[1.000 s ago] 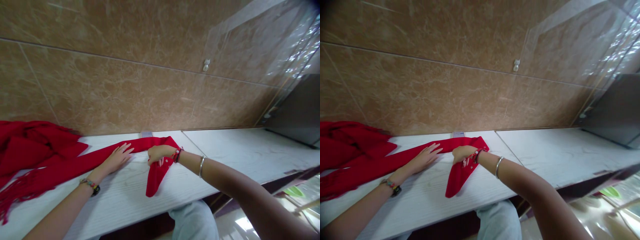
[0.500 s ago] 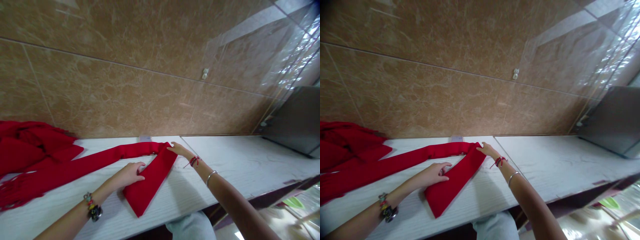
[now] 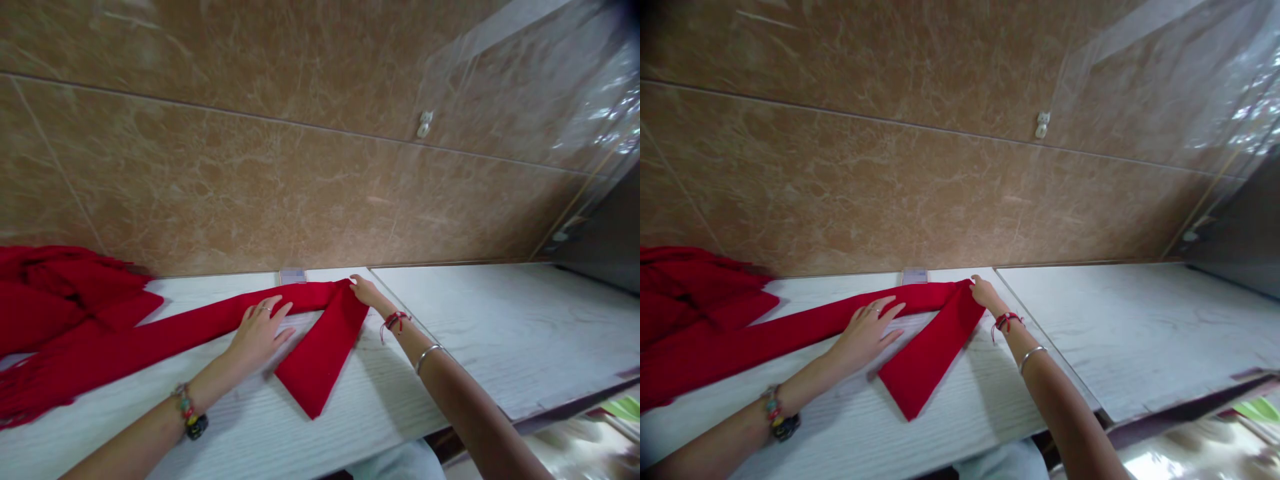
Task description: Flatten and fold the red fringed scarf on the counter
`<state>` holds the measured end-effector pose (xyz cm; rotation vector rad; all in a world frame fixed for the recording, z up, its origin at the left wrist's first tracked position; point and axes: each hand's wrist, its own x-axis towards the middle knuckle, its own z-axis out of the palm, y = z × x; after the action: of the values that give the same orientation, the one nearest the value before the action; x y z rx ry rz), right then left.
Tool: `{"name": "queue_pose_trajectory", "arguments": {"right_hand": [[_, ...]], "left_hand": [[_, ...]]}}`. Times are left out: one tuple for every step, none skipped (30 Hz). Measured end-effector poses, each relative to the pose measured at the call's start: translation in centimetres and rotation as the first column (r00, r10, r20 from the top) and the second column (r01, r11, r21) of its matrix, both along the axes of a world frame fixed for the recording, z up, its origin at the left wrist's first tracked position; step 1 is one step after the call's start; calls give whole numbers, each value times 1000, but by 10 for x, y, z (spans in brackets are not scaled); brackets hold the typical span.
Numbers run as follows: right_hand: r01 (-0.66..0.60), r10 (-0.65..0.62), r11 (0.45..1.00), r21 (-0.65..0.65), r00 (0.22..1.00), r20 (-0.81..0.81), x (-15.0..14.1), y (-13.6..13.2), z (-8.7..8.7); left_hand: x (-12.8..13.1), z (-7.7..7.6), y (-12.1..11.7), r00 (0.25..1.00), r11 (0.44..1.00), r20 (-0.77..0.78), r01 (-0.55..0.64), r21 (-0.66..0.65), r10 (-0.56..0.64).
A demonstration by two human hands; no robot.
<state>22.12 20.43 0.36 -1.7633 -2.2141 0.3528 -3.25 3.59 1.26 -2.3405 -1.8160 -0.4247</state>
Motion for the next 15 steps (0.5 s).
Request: {"name": "queue_pose_trajectory", "arguments": {"right_hand": [[-3, 2, 1000, 22, 1000, 14, -2, 1, -2], [-7, 6, 999, 38, 1000, 27, -3, 3, -4], [-10, 8, 999, 49, 999, 38, -3, 4, -4], [-11, 9, 998, 54, 999, 47, -2, 6, -5], [-12, 9, 998, 54, 998, 54, 1, 8, -4], [-14, 11, 999, 50, 998, 61, 5, 10, -4], [-21, 18, 999, 41, 998, 68, 10, 11, -3], [-31, 28, 999, 31, 997, 75, 16, 12, -2], [-41, 39, 999, 24, 996, 84, 20, 12, -1], [-50, 47, 998, 23, 995, 93, 24, 11, 0], [-56, 52, 998, 34, 993, 103, 27, 9, 1], [-58, 51, 997, 55, 992, 113, 27, 5, 2], [-54, 43, 995, 83, 992, 123, 25, 1, 3], [-52, 35, 990, 128, 991, 129, 21, -4, 5], [-60, 36, 980, 189, 991, 128, 14, -10, 7]], "left_hand": [[-10, -4, 0, 1000, 1000, -8, -26, -8, 26], [-21, -8, -2, 999, 999, -17, -38, -39, 37], [-33, -13, -4, 999, 996, -32, -38, -84, 36], [-43, -16, -6, 998, 991, -51, -29, -127, 23], [-53, -20, -9, 998, 987, -68, -10, -158, 0], [-62, -22, -13, 996, 984, -80, 15, -176, -30], [-69, -23, -16, 994, 983, -89, 44, -175, -61], [-76, -23, -19, 992, 984, -96, 71, -161, -87], [-81, -23, -23, 989, 987, -104, 87, -135, -101], [-86, -21, -26, 989, 991, -115, 85, -100, -97], [-90, -19, -28, 989, 996, -128, 64, -61, -72], [-95, -16, -31, 990, 999, -137, 27, -20, -30], [-100, -13, -34, 990, 1000, -141, -17, 19, 20], [-107, -10, -37, 988, 997, -141, -61, 56, 69], [-116, -8, -40, 984, 991, -136, -106, 86, 117]]}}
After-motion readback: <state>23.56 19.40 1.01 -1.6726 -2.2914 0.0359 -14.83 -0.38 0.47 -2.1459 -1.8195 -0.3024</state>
